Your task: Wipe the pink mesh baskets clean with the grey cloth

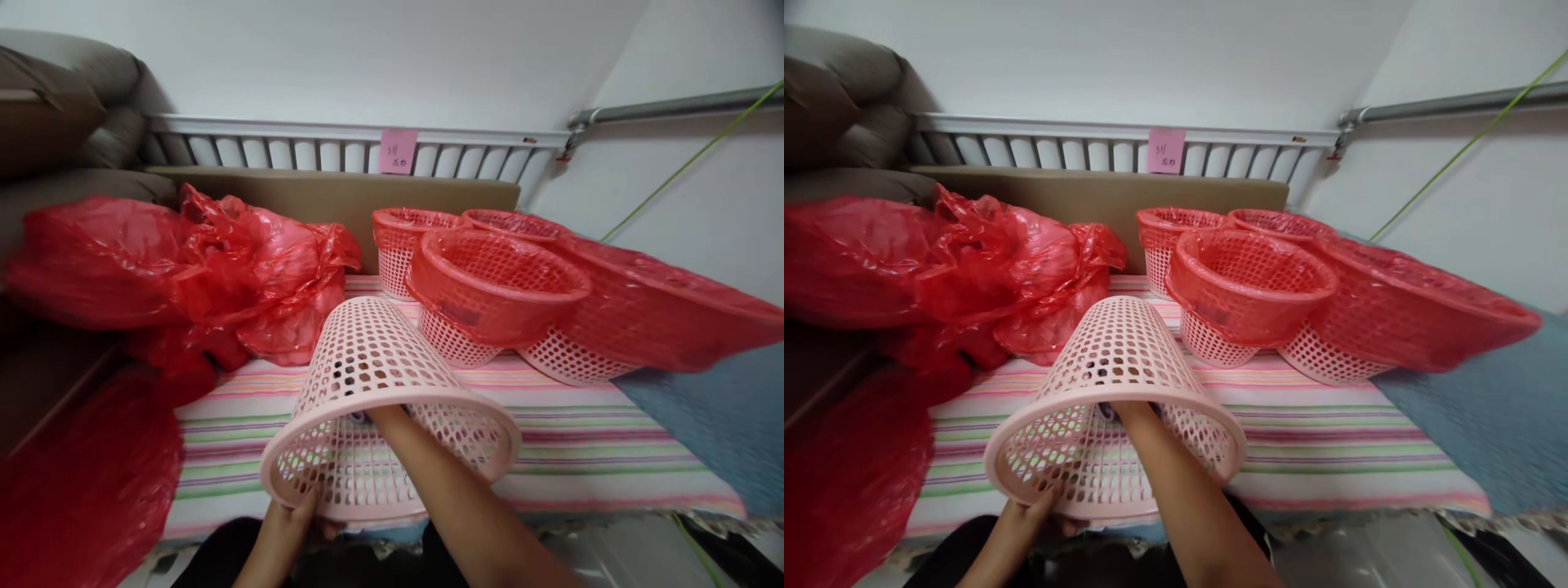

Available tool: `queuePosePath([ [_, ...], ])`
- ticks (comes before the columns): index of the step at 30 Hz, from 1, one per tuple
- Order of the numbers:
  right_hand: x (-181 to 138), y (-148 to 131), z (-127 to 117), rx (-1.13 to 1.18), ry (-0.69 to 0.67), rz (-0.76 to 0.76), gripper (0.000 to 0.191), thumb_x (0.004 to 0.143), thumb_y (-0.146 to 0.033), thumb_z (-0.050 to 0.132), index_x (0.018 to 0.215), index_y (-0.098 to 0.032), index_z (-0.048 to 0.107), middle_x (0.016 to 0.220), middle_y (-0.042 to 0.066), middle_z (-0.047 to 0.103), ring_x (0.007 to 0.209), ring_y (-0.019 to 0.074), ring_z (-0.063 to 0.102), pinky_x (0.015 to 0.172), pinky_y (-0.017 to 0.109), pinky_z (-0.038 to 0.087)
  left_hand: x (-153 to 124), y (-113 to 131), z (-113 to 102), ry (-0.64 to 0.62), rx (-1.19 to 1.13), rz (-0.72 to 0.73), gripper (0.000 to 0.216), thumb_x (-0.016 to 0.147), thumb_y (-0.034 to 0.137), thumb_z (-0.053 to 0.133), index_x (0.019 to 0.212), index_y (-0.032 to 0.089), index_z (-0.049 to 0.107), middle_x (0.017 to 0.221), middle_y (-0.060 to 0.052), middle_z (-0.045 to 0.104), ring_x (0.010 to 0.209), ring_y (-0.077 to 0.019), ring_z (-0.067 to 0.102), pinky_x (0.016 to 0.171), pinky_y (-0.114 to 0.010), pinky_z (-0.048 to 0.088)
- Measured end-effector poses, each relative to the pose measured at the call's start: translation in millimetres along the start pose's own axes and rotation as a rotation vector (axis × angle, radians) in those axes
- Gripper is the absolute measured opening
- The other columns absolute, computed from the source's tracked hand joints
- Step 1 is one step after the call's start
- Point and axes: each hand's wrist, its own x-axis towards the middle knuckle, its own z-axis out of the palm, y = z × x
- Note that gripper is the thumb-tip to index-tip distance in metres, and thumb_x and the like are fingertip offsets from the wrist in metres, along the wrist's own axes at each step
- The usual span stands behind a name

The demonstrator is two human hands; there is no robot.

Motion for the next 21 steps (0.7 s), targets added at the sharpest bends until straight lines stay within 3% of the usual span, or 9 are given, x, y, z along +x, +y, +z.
queuePosePath([
  [4,-59.2,-14.1,-10.5,-0.221,-0.113,0.000,0.038,0.079,-0.022,0.049,0.116,-0.018,0.058,0.111,0.014,0.063,0.104,0.0291,0.056,0.092,0.043,0.040,0.2,1.7,1.9,0.034,-0.065,0.020,0.061,0.070,0.054,0.065,0.112,0.010,0.060,0.060,-0.008,0.074,0.058,-0.0300,0.071,0.056,-0.036,0.057],
  [8,-132.8,-21.1,-25.0,-0.382,-0.280,-0.086,0.043,0.067,-0.021,0.059,0.110,-0.021,0.059,0.116,0.012,0.060,0.102,0.0308,0.055,0.088,0.043,0.043,0.4,7.4,5.5,0.147,-0.031,0.179,0.049,0.065,0.052,0.068,0.095,0.014,0.070,0.096,-0.011,0.076,0.100,-0.0336,0.067,0.086,-0.040,0.054],
  [11,-159.7,-28.5,-38.7,-0.359,-0.359,-0.078,0.048,0.067,-0.023,0.060,0.114,-0.022,0.057,0.129,0.012,0.054,0.109,0.0321,0.053,0.093,0.044,0.041,0.9,10.3,5.3,0.146,-0.044,0.257,0.051,0.066,0.055,0.066,0.094,0.013,0.071,0.102,-0.012,0.074,0.110,-0.0331,0.061,0.101,-0.043,0.044],
  [13,-162.0,-34.3,-49.2,-0.329,-0.406,-0.073,0.045,0.067,-0.022,0.058,0.112,-0.021,0.058,0.126,0.011,0.056,0.106,0.0304,0.056,0.092,0.042,0.042,0.3,13.0,2.7,0.110,-0.053,0.268,0.054,0.066,0.057,0.066,0.096,0.012,0.071,0.102,-0.013,0.074,0.112,-0.0334,0.060,0.103,-0.044,0.042],
  [16,-152.7,-39.0,-60.0,-0.292,-0.345,-0.045,0.040,0.068,-0.022,0.056,0.108,-0.023,0.059,0.114,0.008,0.061,0.101,0.0271,0.058,0.088,0.039,0.044,-3.0,17.9,-2.3,0.068,-0.033,0.251,0.055,0.066,0.057,0.067,0.099,0.012,0.070,0.100,-0.013,0.074,0.101,-0.0327,0.066,0.090,-0.040,0.052],
  [18,-143.5,-36.7,-58.5,-0.309,-0.247,-0.018,0.043,0.069,-0.023,0.056,0.112,-0.024,0.057,0.115,0.009,0.060,0.104,0.0272,0.057,0.089,0.039,0.044,-6.3,19.6,-4.1,0.050,-0.027,0.193,0.057,0.068,0.057,0.065,0.104,0.012,0.067,0.099,-0.013,0.074,0.073,-0.0281,0.071,0.065,-0.035,0.058],
  [21,-124.9,-26.6,-43.5,-0.365,-0.205,-0.012,0.049,0.068,-0.017,0.057,0.116,-0.023,0.057,0.118,0.012,0.059,0.105,0.0307,0.056,0.089,0.043,0.043,-11.1,18.7,-3.4,0.023,0.009,0.123,0.060,0.072,0.056,0.061,0.112,0.011,0.061,0.091,-0.012,0.074,0.039,-0.0181,0.061,0.039,-0.029,0.049],
])
